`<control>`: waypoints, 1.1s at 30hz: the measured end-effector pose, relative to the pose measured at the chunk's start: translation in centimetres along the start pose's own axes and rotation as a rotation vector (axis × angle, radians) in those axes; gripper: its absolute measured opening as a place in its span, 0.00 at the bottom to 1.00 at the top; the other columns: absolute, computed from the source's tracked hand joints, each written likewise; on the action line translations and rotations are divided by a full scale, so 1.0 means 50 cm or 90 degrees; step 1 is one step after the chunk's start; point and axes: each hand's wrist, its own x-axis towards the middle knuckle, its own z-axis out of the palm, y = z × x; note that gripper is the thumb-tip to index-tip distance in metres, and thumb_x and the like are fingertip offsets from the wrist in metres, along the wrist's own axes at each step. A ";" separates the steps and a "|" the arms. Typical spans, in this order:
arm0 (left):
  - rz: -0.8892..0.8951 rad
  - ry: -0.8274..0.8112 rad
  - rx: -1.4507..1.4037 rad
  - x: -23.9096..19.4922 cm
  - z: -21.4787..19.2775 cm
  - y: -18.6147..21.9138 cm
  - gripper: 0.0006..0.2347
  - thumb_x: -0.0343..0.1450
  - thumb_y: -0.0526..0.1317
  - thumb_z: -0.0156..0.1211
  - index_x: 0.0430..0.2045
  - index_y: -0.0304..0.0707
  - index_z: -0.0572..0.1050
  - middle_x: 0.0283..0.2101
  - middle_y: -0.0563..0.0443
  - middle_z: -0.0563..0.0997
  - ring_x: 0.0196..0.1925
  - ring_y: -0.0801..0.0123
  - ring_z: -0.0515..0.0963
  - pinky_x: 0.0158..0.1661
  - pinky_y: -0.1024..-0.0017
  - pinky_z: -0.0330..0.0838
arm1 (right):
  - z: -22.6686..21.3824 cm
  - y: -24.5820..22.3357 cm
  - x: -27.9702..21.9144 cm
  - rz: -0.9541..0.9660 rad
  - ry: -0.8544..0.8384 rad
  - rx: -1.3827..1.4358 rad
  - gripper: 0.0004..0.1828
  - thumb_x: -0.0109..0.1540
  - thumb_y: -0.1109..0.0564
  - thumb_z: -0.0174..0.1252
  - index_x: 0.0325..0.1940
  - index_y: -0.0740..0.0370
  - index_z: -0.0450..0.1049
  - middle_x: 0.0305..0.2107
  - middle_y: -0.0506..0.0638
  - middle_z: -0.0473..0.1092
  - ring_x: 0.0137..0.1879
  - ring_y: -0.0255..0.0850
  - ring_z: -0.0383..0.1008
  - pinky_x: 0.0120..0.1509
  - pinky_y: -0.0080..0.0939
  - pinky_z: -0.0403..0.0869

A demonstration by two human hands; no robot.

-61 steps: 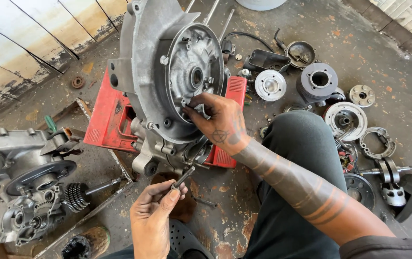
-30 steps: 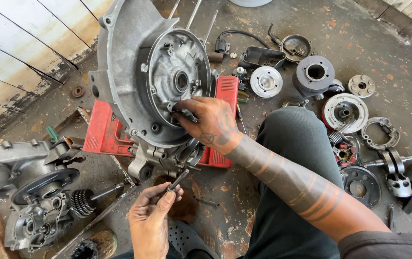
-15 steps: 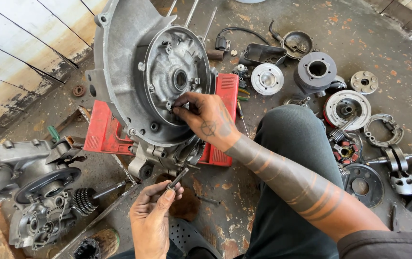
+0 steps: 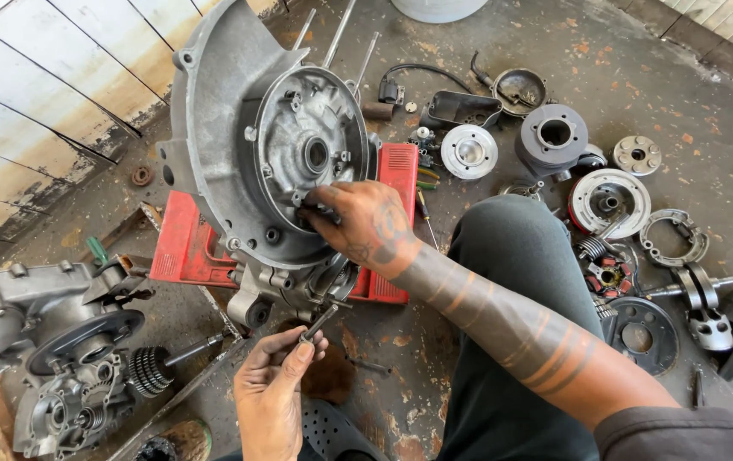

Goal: The person sits on the workshop floor in front of a motorcycle engine case resting on a red toolbox. They pick up small bolts from the floor, thread them by hand into the engine crankcase, then use a T-handle wrench to tighten the bolts into the case.

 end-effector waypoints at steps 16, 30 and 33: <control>0.064 -0.001 0.030 -0.025 0.005 0.029 0.12 0.65 0.23 0.65 0.41 0.18 0.80 0.35 0.31 0.86 0.38 0.56 0.85 0.44 0.66 0.79 | -0.188 -0.050 -0.001 0.110 -0.382 0.472 0.09 0.60 0.56 0.62 0.39 0.64 0.78 0.22 0.44 0.71 0.26 0.31 0.65 0.30 0.31 0.67; 0.327 -0.079 0.234 -0.062 0.085 0.079 0.09 0.65 0.25 0.69 0.38 0.30 0.81 0.37 0.50 0.86 0.31 0.77 0.78 0.33 0.80 0.73 | -0.204 -0.065 -0.035 0.128 -0.382 0.510 0.21 0.59 0.73 0.55 0.57 0.69 0.72 0.42 0.53 0.78 0.47 0.38 0.78 0.54 0.37 0.78; 0.392 -0.047 0.299 -0.066 0.086 0.091 0.09 0.63 0.27 0.70 0.36 0.30 0.82 0.40 0.48 0.87 0.35 0.73 0.83 0.39 0.78 0.77 | -0.207 -0.078 -0.039 0.076 -0.371 0.386 0.27 0.56 0.68 0.64 0.60 0.65 0.69 0.44 0.51 0.77 0.47 0.37 0.80 0.52 0.35 0.80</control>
